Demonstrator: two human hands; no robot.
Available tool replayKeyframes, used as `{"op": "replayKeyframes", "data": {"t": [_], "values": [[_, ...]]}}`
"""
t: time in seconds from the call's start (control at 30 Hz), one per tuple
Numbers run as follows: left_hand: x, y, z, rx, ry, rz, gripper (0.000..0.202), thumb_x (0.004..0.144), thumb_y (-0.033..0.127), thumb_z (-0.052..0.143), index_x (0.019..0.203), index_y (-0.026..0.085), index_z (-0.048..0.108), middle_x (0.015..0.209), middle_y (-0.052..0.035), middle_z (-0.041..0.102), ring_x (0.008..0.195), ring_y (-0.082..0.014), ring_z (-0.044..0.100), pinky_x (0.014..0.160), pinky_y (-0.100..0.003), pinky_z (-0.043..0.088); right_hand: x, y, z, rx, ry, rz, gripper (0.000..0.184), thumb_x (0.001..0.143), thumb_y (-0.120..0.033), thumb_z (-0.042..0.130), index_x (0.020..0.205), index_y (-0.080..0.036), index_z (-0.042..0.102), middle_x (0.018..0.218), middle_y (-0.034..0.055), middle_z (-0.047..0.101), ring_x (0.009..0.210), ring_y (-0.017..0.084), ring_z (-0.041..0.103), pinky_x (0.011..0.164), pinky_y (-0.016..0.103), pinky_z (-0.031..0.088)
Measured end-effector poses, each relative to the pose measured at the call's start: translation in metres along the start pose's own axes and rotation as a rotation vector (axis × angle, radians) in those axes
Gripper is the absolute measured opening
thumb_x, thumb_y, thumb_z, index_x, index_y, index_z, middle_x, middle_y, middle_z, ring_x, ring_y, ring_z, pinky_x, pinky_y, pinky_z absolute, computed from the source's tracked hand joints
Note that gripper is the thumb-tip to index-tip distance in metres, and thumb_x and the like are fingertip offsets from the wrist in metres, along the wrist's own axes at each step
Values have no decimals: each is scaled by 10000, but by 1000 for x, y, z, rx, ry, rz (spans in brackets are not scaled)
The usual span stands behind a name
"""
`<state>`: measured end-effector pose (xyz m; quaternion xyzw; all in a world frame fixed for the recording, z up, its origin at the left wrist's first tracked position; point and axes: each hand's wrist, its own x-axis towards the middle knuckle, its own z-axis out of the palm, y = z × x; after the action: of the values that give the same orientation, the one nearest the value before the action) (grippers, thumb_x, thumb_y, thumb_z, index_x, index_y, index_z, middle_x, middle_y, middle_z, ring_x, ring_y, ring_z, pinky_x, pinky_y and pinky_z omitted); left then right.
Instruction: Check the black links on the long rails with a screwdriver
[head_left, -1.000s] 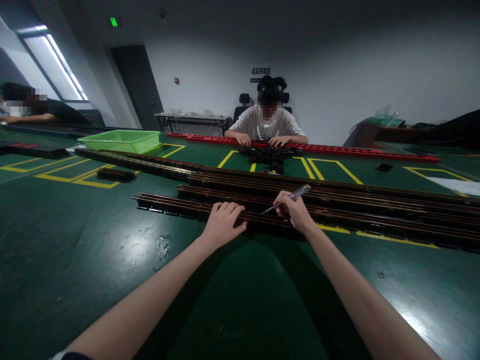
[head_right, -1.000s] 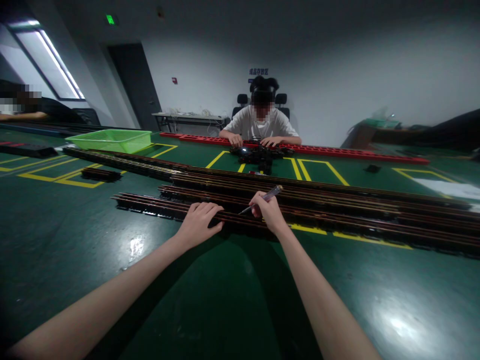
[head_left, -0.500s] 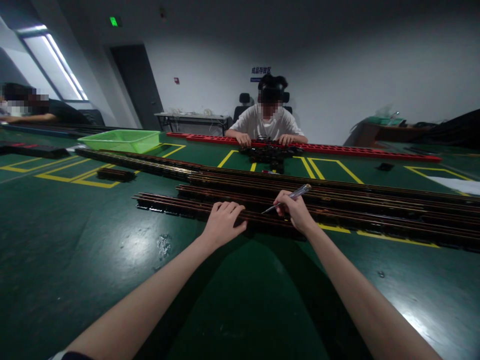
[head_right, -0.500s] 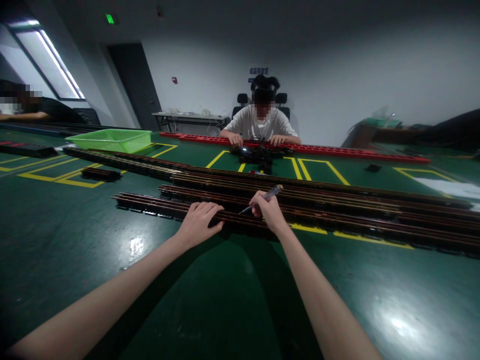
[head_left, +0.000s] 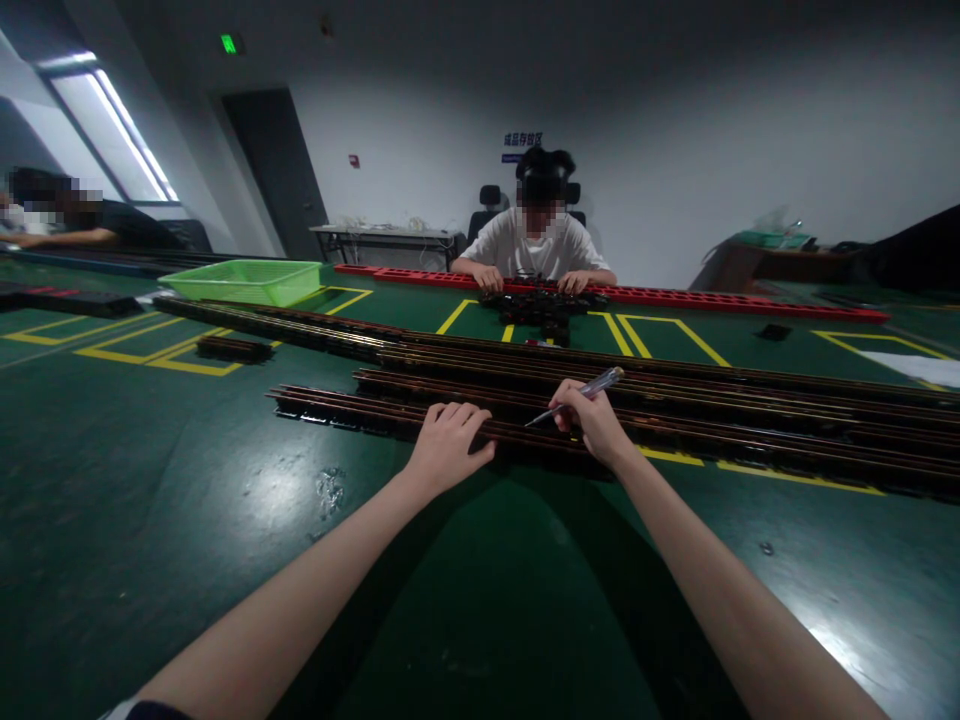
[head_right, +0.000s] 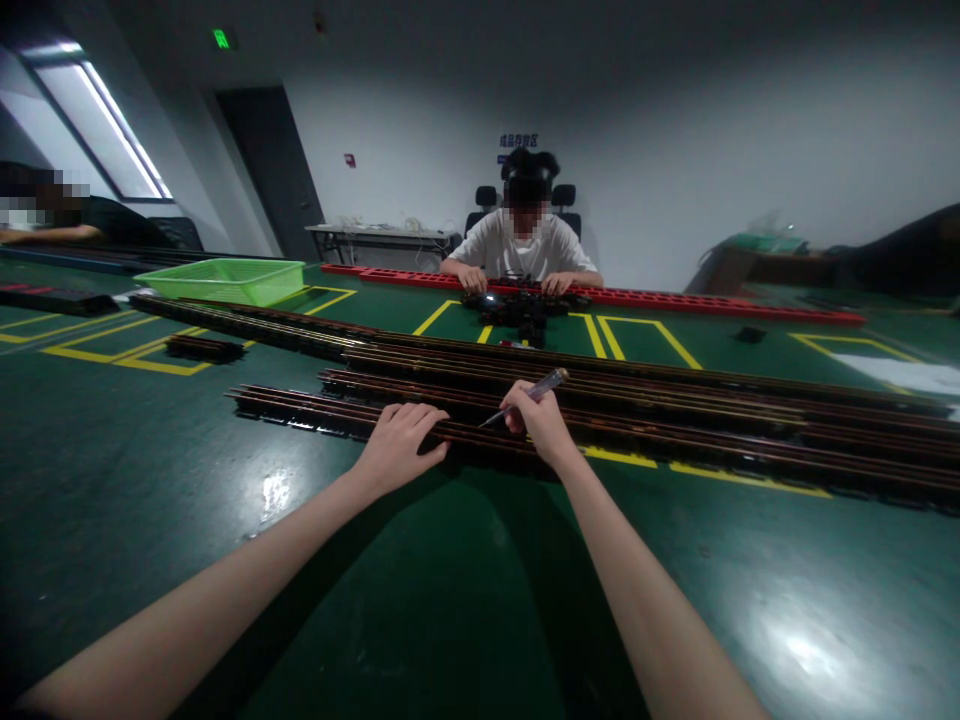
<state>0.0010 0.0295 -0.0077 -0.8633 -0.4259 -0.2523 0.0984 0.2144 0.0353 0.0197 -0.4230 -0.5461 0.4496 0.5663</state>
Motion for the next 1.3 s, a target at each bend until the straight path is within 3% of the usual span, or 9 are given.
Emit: {"op": "replayKeyframes", "data": {"t": [1.3], "values": [[0, 2, -1, -5, -9, -4, 274, 840, 316, 480, 1058, 177, 568, 1081, -69, 630, 1003, -218, 553, 904, -405, 362, -1, -3, 1, -15, 4, -8, 126, 613, -255, 529, 515, -176, 538, 410, -30, 493, 371, 81, 436, 373, 198, 334]]}}
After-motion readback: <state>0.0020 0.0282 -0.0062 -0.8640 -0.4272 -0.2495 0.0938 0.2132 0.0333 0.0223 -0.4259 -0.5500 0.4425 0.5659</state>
